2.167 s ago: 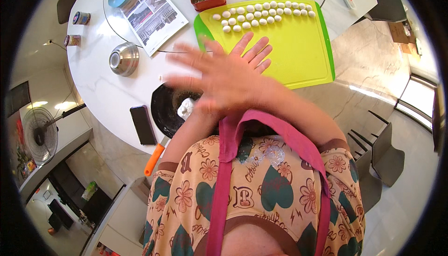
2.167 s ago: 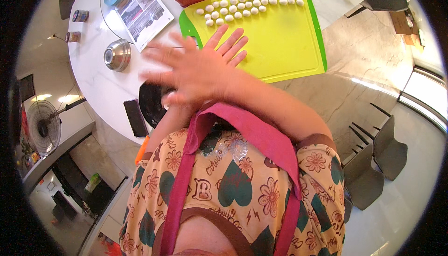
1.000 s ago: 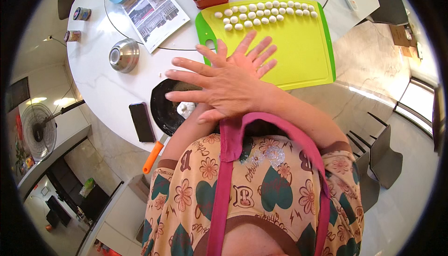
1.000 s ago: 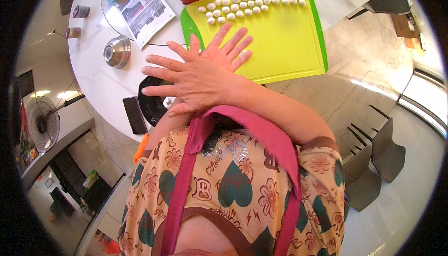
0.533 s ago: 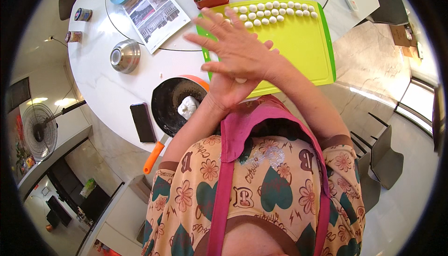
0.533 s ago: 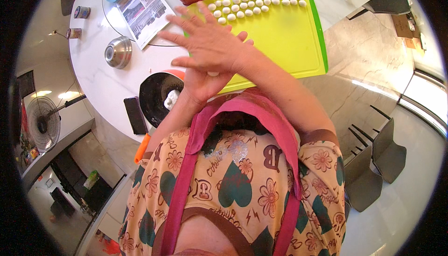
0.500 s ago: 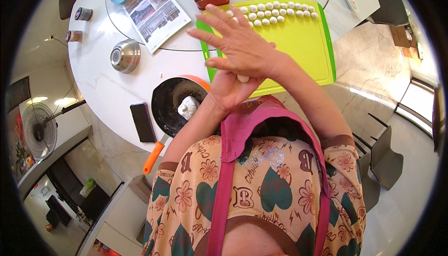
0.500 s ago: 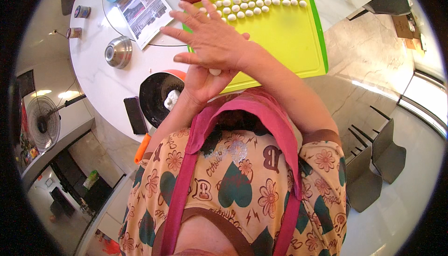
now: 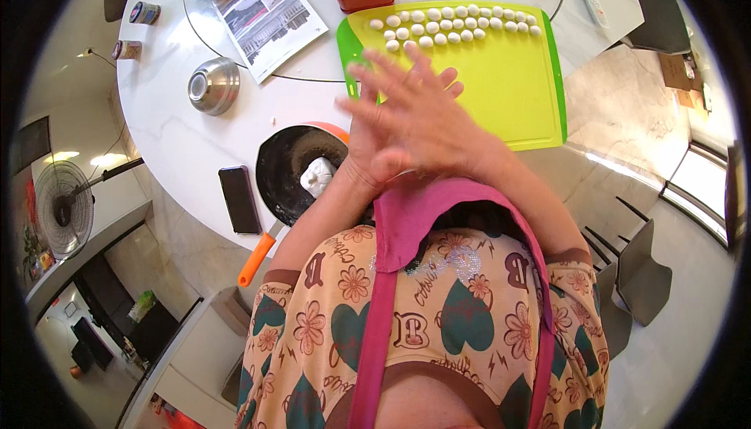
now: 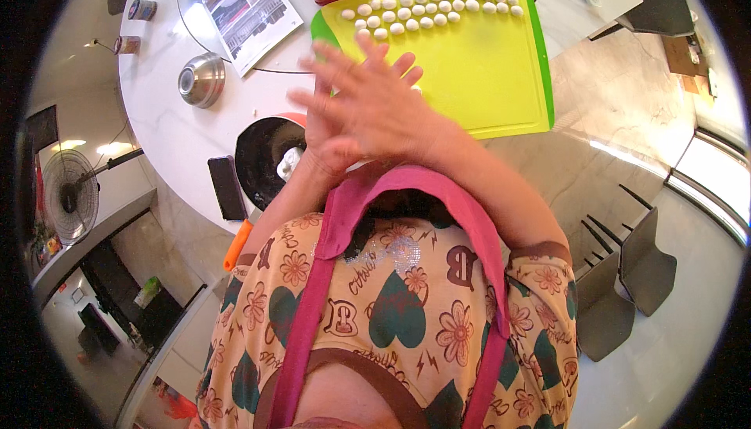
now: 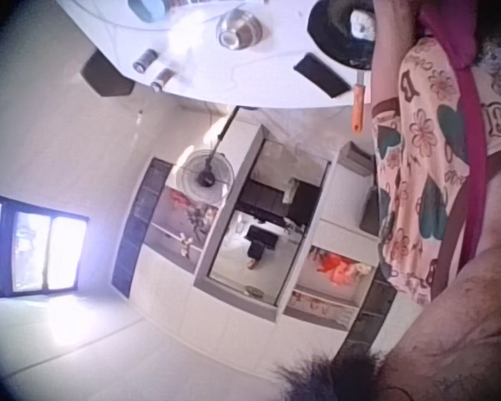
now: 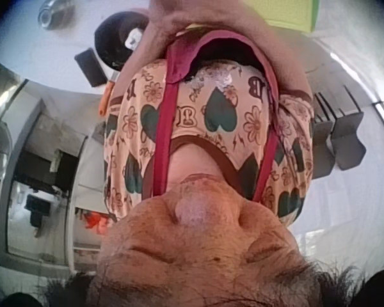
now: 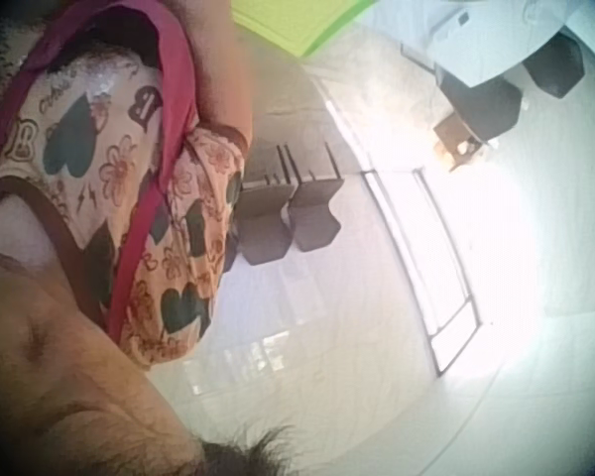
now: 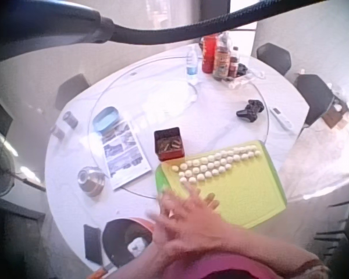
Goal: The person repeatedly pinches small portions of white dough from a larger mass in a pan, rolls them into uniform balls between the palms, and places them in rows on a green cutting board. The process continues throughout the clip with consistent hand motions.
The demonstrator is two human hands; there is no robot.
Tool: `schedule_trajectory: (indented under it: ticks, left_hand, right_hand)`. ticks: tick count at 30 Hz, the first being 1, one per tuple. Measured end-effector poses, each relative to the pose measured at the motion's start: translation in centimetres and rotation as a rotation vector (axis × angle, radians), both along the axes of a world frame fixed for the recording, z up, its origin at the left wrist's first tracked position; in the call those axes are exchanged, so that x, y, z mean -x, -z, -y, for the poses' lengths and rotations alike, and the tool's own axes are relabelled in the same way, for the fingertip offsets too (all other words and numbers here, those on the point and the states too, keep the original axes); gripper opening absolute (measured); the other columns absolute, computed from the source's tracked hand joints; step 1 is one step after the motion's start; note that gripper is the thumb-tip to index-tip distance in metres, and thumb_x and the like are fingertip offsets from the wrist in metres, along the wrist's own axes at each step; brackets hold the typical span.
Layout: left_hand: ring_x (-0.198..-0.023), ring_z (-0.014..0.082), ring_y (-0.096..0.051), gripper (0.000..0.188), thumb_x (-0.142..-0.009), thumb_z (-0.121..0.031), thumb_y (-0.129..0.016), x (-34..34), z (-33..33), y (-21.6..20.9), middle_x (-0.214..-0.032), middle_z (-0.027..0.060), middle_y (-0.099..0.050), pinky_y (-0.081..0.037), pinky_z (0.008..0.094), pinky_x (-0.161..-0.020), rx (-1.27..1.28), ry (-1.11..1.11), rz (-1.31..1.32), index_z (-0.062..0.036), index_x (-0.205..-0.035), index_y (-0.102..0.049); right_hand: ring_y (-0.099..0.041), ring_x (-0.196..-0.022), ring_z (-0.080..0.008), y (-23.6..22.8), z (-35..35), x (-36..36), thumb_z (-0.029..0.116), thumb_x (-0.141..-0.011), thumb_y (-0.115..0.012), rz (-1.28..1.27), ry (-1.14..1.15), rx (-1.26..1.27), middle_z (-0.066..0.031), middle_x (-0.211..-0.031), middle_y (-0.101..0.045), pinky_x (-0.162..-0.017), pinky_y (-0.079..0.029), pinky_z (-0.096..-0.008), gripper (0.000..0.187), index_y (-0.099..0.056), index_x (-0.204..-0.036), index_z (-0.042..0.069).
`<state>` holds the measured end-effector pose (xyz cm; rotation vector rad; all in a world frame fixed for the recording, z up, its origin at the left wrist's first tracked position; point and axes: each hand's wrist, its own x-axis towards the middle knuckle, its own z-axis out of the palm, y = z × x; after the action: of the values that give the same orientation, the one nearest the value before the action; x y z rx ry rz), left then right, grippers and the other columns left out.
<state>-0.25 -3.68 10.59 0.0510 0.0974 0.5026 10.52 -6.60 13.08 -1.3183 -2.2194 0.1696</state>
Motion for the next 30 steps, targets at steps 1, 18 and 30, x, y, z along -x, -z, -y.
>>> schedule_trajectory:
  ticks: [1, 18, 30]
  left_hand:
    - [-0.142, 0.0371, -0.024, 0.07, -0.098, -0.051, -0.036, 0.3, 0.3, 0.9, -0.153, 0.0202, -0.024, -0.02, 0.049, -0.118, 0.035, 0.001, 0.031, -0.0098, -0.151, -0.017]
    - [-0.146, 0.0349, -0.011, 0.092, -0.086, -0.077, -0.03, -0.8, -0.2, 3.3, -0.16, 0.0145, -0.009, -0.009, 0.0487, -0.119, -0.276, -0.102, -0.41, -0.0209, -0.154, -0.006]
    - [-0.144, 0.0359, -0.021, 0.094, -0.086, -0.079, -0.027, -0.5, -0.1, 0.4, -0.155, 0.0198, -0.022, -0.022, 0.0476, -0.116, -0.188, -0.035, -0.333, -0.0134, -0.152, -0.017]
  right_hand:
    - [-0.03, -0.141, -0.0302, 0.0, 0.8, 1.4, 0.058, -0.084, -0.05, 0.001, -0.088, 0.016, -0.0098, -0.145, -0.041, -0.114, -0.016, -0.0567, 0.061, -0.05, -0.136, 0.024]
    - [-0.026, -0.142, -0.0332, 0.4, -1.7, 1.0, 0.064, -0.091, -0.036, -0.038, -0.051, 0.02, -0.0106, -0.149, -0.037, -0.113, -0.012, -0.0588, 0.065, -0.047, -0.14, 0.024]
    - [-0.028, -0.141, -0.0322, 0.0, -0.2, 3.3, 0.062, -0.082, -0.05, -0.117, -0.234, 0.056, -0.0122, -0.15, -0.036, -0.112, -0.016, -0.0592, 0.071, -0.043, -0.142, 0.023]
